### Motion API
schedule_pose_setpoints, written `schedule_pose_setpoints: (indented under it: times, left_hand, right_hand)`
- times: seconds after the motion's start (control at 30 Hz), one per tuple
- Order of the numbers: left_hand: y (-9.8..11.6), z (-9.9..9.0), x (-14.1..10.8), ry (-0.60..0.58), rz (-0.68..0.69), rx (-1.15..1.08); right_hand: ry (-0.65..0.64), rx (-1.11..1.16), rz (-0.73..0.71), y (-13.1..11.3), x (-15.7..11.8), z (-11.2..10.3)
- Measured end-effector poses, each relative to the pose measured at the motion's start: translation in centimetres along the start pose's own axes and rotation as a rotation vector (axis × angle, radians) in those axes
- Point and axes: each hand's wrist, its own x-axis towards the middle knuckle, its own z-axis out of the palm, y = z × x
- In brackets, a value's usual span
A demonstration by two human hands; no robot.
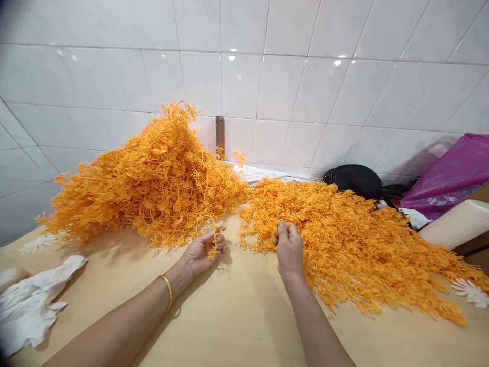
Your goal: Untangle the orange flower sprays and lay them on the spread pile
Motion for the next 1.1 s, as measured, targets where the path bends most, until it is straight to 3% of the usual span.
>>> schedule_pose_setpoints:
  times: [0.13, 0.27, 0.33, 0.4, 0.47, 0.53, 0.63, 0.77, 0.9, 1.0, 1.1]
  left_hand:
    - [0.1, 0.5, -0.2, 0.011, 0.005, 0.067]
    - [-0.2, 0.7, -0.1, 0.064, 0.019, 0.074]
    - [-0.2, 0.7, 0.0, 0.069, 0.028, 0.056]
    - [-0.3, 0.8, 0.0, 0.064, 0.042, 0.047]
    - [-0.4, 0.9, -0.1, 0.065, 0.045, 0.055]
    - [-0.4, 1.1, -0.2, 0.060, 0.038, 0.064]
    - [-0.6, 1.4, -0.3, 0.024, 0.040, 0.050]
    - [-0.9, 1.2, -0.4, -0.052, 0.011, 0.087]
    - [-1.1, 0.6, -0.4, -0.073, 0.041, 0.239]
    - [-1.3, 0.4, -0.2, -0.036, 0.062, 0.283]
    - [-1.7, 0.6, 0.1, 0.088, 0.044, 0.169]
  right_hand:
    - [-0.036, -0.528, -0.268, 0.1, -0.9, 0.1]
    - [0.000, -0.599, -0.601, -1.3, -3.2, 1.3]
    - [-0.141, -0.509, -0.751, -2.2, -4.6, 2.0]
    - [-0.401, -0.462, -0.811, -2.5, -5.9, 2.8]
    - [-0.614, -0.490, -0.764, -2.1, -6.7, 3.4]
    - [-0.697, -0.542, -0.652, -1.3, -6.8, 3.9]
    - [-0.708, -0.562, -0.516, -0.3, -6.1, 4.0]
    - [-0.716, -0.542, -0.456, 0.1, -5.0, 3.6]
    - [-0.784, -0.351, -0.223, 0.0, -4.3, 3.1]
    - [-0.811, -0.220, -0.073, -0.1, -4.1, 2.8]
    - [-0.855, -0.166, 0.009, -0.4, -4.2, 2.7]
